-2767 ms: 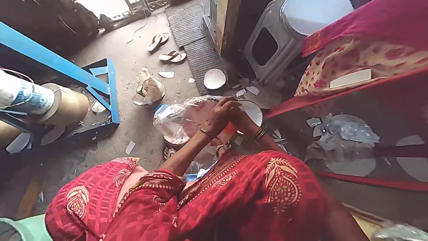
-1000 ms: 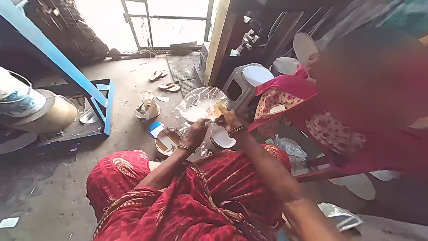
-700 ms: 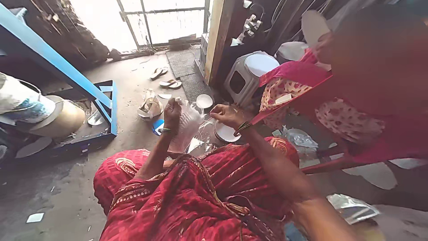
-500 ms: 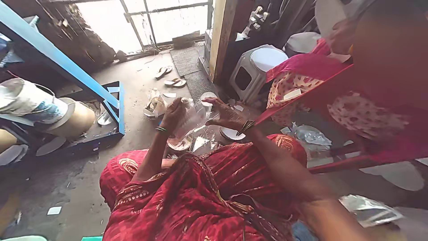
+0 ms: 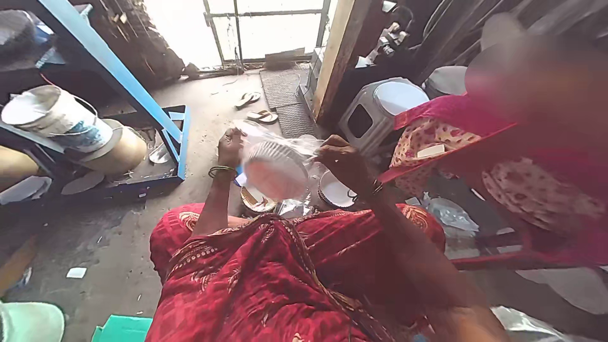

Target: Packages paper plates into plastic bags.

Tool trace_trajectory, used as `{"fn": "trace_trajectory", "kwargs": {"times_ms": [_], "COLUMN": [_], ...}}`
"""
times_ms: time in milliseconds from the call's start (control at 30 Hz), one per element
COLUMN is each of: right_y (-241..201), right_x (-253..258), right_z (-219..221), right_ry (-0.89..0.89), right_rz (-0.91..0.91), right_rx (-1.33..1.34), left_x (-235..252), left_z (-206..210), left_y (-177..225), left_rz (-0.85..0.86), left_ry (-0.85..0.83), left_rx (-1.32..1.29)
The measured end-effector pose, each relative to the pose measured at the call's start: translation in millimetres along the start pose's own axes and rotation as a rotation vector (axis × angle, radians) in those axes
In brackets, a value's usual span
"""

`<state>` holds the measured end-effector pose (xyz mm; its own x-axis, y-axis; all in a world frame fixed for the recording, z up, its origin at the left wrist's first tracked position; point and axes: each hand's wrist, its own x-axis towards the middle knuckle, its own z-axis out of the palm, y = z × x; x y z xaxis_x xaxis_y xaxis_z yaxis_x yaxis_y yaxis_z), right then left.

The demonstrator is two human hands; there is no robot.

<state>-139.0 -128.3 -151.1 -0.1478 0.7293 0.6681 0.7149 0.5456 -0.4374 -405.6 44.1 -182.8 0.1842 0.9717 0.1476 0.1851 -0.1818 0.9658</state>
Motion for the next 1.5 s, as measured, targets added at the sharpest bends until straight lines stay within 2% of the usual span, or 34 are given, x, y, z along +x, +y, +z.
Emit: {"fn": "trace_trajectory", "kwargs": {"times_ms": [67,133,233,400,500,600,733,800,833,867,900,1000,1067,1133,1233,1300,1400,1500], "right_y": [-4.3,1.8,2.7,12.5,29.6,32.0,4.1,-25.1,-37.0,-44.4,-47.4,-25.4,-7.1,-1.1,-9.8,-13.1,-17.1,-6.8], "right_x": [3.4,4.5,4.4,2.9,-5.9,-12.3,-15.0,-15.1,-12.0,-7.7,-2.8,12.4,18.8,20.7,31.0,37.9,39.3,32.5], "right_z": [1.4,3.2,-4.4,-36.4,-48.9,-39.8,-8.7,11.6,18.4,21.8,21.4,14.8,13.4,25.2,43.2,48.1,45.8,46.9], "right_ry": [0.028,0.060,0.040,0.040,-0.059,-0.240,-0.453,-0.626,-0.690,-0.677,-0.582,-0.204,-0.196,-0.254,-0.324,-0.325,-0.293,-0.105], "right_rz": [0.053,0.096,0.084,0.159,0.156,0.145,0.040,0.029,0.026,0.024,0.047,0.192,0.266,0.284,0.296,0.290,0.238,0.294], "right_rx": [0.033,0.037,0.063,-0.016,-0.091,-0.066,0.259,0.451,0.519,0.559,0.575,0.434,0.329,0.312,0.329,0.349,0.272,0.256], "left_x": [-3.5,-9.3,-16.1,-17.3,-20.6,-19.7,-10.8,-12.9,-15.4,-18.1,-20.4,-32.6,-41.3,-48.1,-47.0,-46.9,-56.2,-62.2], "left_z": [8.5,19.2,31.8,43.6,48.5,54.1,47.5,45.3,44.3,43.2,42.0,39.1,37.7,32.0,24.8,27.0,40.8,46.8], "left_y": [-14.7,-20.5,-26.7,-17.3,-7.6,-6.7,-6.9,-4.3,-2.0,0.9,2.3,6.5,22.1,38.5,53.8,61.0,57.9,56.7], "left_rz": [-0.207,-0.287,-0.275,-0.128,0.018,0.009,-0.093,-0.123,-0.130,-0.136,-0.124,0.023,0.088,0.185,0.512,0.671,0.715,0.548], "left_ry": [-0.038,-0.044,-0.087,-0.099,-0.132,-0.030,0.240,0.245,0.188,0.106,0.000,-0.337,-0.446,-0.481,-0.466,-0.408,-0.326,-0.402], "left_rx": [-0.026,-0.099,-0.146,-0.522,-0.489,-0.519,-0.669,-0.679,-0.694,-0.700,-0.686,-0.607,-0.498,-0.363,0.001,0.266,0.381,0.218]}}
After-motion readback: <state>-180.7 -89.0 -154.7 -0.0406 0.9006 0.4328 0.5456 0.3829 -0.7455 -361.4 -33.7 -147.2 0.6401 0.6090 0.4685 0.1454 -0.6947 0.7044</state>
